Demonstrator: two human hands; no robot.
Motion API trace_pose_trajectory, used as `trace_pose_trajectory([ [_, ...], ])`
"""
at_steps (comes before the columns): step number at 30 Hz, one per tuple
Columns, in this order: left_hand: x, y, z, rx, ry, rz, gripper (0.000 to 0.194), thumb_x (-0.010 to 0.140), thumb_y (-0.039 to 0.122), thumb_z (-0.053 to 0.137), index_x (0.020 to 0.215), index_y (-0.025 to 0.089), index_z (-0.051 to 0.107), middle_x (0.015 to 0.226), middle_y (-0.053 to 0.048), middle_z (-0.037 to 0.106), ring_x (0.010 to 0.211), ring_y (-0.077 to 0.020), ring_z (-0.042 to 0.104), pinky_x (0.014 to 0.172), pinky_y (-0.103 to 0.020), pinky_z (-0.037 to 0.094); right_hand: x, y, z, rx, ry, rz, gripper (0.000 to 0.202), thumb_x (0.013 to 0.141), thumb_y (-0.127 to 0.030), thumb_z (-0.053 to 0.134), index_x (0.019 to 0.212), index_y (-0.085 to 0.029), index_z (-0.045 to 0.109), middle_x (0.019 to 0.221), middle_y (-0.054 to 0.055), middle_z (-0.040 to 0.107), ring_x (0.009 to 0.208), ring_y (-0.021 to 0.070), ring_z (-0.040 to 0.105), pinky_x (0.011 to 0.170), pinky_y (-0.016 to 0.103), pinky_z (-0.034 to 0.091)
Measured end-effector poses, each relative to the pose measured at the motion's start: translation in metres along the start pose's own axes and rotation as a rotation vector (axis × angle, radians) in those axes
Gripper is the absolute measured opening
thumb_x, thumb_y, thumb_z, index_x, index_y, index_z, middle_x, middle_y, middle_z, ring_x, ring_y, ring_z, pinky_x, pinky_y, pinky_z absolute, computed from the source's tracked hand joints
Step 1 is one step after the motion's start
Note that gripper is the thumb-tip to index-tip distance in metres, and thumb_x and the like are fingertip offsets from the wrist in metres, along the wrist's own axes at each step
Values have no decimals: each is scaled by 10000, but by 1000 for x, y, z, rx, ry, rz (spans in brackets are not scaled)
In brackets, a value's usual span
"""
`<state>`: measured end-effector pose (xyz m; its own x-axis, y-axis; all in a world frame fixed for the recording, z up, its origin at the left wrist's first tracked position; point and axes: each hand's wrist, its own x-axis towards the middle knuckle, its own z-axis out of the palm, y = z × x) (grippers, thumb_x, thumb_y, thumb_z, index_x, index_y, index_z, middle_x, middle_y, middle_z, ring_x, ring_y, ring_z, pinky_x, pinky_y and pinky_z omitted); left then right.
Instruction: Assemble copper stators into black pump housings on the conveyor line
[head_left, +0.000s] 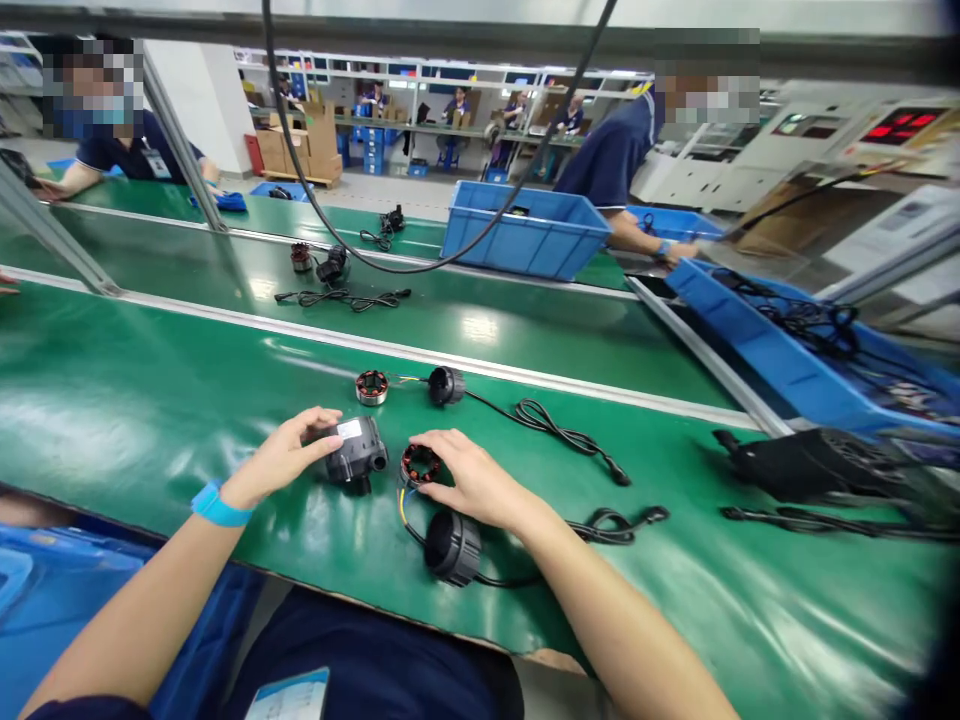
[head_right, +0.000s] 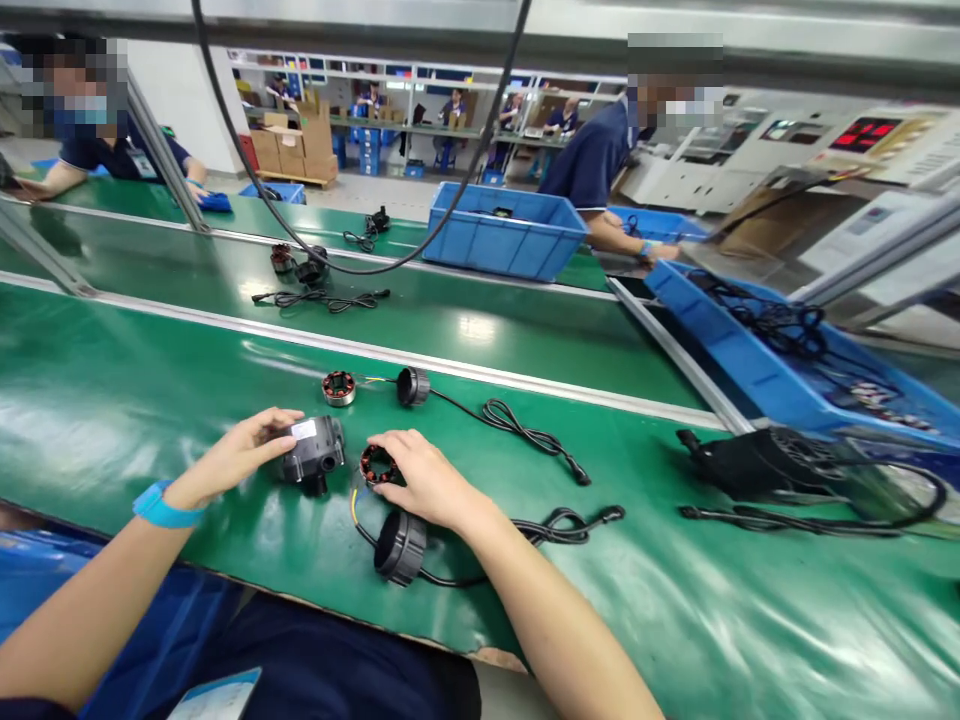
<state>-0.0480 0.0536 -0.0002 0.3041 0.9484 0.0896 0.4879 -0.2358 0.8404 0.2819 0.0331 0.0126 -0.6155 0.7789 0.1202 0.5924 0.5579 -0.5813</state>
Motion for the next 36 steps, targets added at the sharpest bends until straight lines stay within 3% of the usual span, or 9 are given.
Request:
trace_pose_trajectory([
  [4,-14,8,23,-73,73,45,306,914,499,670,892,204,594,1408,-152,559,1303,-283,596,1075,-490,529,-23,-23,-20,-53,97,-116,656,780,-209,803,1379,-206,536,1205,97,682,1058,262,637,937,442,575],
  [9,-25,32,60,109,236,289,198,876,402,759,817,224,696,1452,-92,454,1400,-297,483,1205,-540,411,-43,-63,-37,-68,364,-330,673,844,-240,781,1442,-221,472,1202,92,705,1086,236,671,945,406,572],
  [14,-16,48,89,106,191,476,245,850,399,788,823,205,641,1525,-113,396,1420,-331,469,1163,-537,476,-36,-65,-20,28,606,-203,620,826,-322,831,1372,-250,547,1208,90,712,1077,245,690,942,419,600],
  [17,-11,50,97,39,220,453,557,794,461,840,1222,238,561,1503,-169,420,1434,-354,464,1147,-563,490,-26,-52,-9,140,601,-60,575,813,-353,837,1324,-252,591,1189,69,709,1053,224,694,952,398,611],
  [19,-8,50,100,8,187,415,897,779,498,847,1494,278,351,1514,-185,414,1409,-348,498,1137,-567,497,-21,-46,-7,170,556,-10,582,812,-363,845,1327,-255,596,1197,57,711,1064,217,695,979,393,603],
  [22,-4,50,103,-43,85,373,1124,768,559,838,1610,310,135,1497,-186,463,1335,-332,575,1122,-547,510,-18,-44,-11,143,450,-31,578,837,-372,837,1350,-275,588,1253,50,707,1146,229,674,1035,414,573],
  [27,5,55,107,-63,72,369,1170,750,589,837,1624,291,117,1445,-173,545,1300,-334,602,1122,-537,498,-24,-43,-10,20,485,13,640,822,-304,813,1407,-246,562,1276,96,658,1166,255,640,1028,443,567],
  [31,10,59,109,-46,51,385,1189,724,537,872,1623,312,127,1425,-155,567,1284,-334,609,1118,-537,496,-33,-36,-6,-29,510,62,599,848,-396,816,1379,-239,588,1159,103,598,1077,246,630,942,420,596],
  [36,11,58,109,-59,14,406,1205,714,520,885,1624,312,122,1426,-160,565,1285,-337,607,1104,-533,507,-36,-33,-5,-110,470,16,614,842,-497,825,1332,-207,595,1179,133,610,1119,295,591,967,497,572],
])
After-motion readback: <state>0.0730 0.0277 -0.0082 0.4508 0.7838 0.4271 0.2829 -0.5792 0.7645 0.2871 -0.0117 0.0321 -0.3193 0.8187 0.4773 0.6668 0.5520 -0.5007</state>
